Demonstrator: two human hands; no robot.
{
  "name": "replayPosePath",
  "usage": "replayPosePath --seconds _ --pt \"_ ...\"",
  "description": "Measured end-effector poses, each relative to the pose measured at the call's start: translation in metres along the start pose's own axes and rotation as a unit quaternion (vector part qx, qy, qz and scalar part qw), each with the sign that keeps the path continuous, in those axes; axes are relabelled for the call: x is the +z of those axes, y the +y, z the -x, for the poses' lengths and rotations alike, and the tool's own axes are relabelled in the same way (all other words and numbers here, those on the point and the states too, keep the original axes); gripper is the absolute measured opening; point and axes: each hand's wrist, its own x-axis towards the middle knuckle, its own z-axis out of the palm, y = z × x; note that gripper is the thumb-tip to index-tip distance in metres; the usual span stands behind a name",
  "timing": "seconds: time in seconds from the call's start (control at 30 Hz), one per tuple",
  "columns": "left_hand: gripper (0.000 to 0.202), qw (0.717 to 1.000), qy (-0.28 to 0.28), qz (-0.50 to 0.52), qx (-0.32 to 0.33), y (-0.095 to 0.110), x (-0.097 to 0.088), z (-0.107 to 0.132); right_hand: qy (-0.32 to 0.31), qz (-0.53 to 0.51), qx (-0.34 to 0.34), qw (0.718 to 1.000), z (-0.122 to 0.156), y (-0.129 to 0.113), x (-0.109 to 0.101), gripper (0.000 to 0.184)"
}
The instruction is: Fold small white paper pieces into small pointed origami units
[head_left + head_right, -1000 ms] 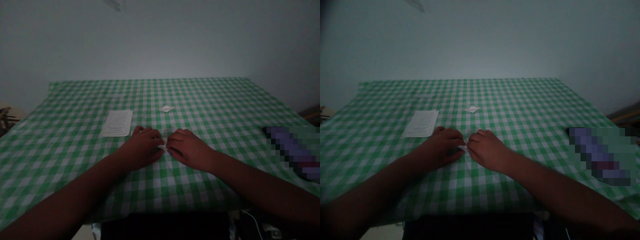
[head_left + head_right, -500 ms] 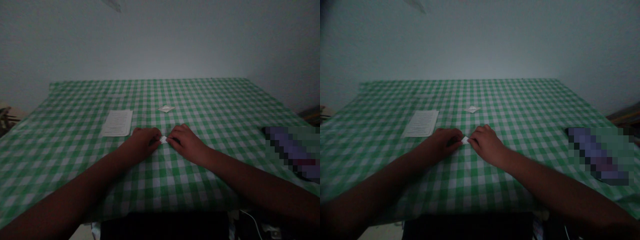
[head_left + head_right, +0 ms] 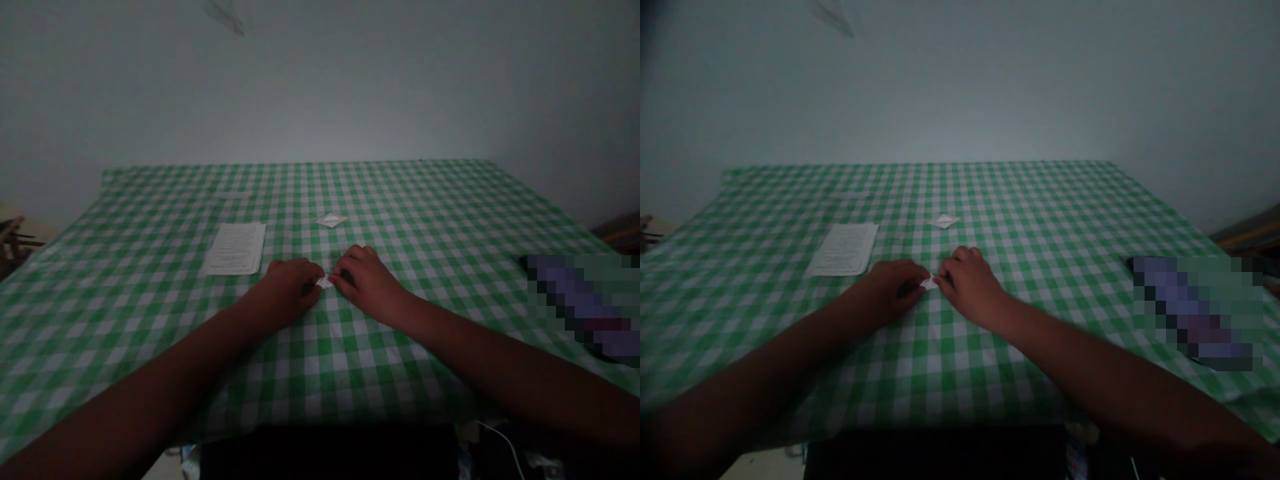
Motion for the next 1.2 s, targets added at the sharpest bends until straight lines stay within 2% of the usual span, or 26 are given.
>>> replayPosePath --seconds 0.17,0.43,0.57,0.67,0.8,0.93,1.07,1.2 --pt "0.022 1.0 0.009 -0.001 0.009 -0.002 0.002 0.0 0.001 0.003 0.004 1.0 0.0 -0.001 0.001 0.013" --pt "0.021 0.999 0.031 0.028 -0.033 -0.003 0.005 -0.003 -0.001 0.02 0.001 1.0 0.001 -0.002 0.003 0.017" --pt "0.021 0.998 0.04 0.017 -0.038 -0.002 0.007 -0.003 -0.004 0.044 -0.046 0.998 0.003 -0.007 0.001 0.021" --pt "0.022 0.997 0.06 0.005 -0.039 0.001 0.009 -0.001 -0.035 0.083 -0.082 0.993 0.009 -0.016 -0.004 0.024" --pt "0.019 0.997 0.077 0.015 -0.015 0.001 0.009 0.002 -0.064 0.107 -0.081 0.989 0.018 -0.025 -0.011 0.029" --pt "0.017 0.995 0.094 0.022 0.021 -0.009 0.006 0.001 -0.083 0.084 -0.119 0.986 0.019 -0.017 -0.016 0.03" --pt "0.02 0.997 0.068 0.005 0.033 -0.02 0.002 0.0 -0.099 0.061 -0.179 0.977 0.014 -0.003 -0.022 0.032" --pt "0.02 0.998 0.02 0.017 0.059 -0.02 -0.003 0.0 -0.088 0.02 -0.164 0.982 0.01 0.002 -0.022 0.026"
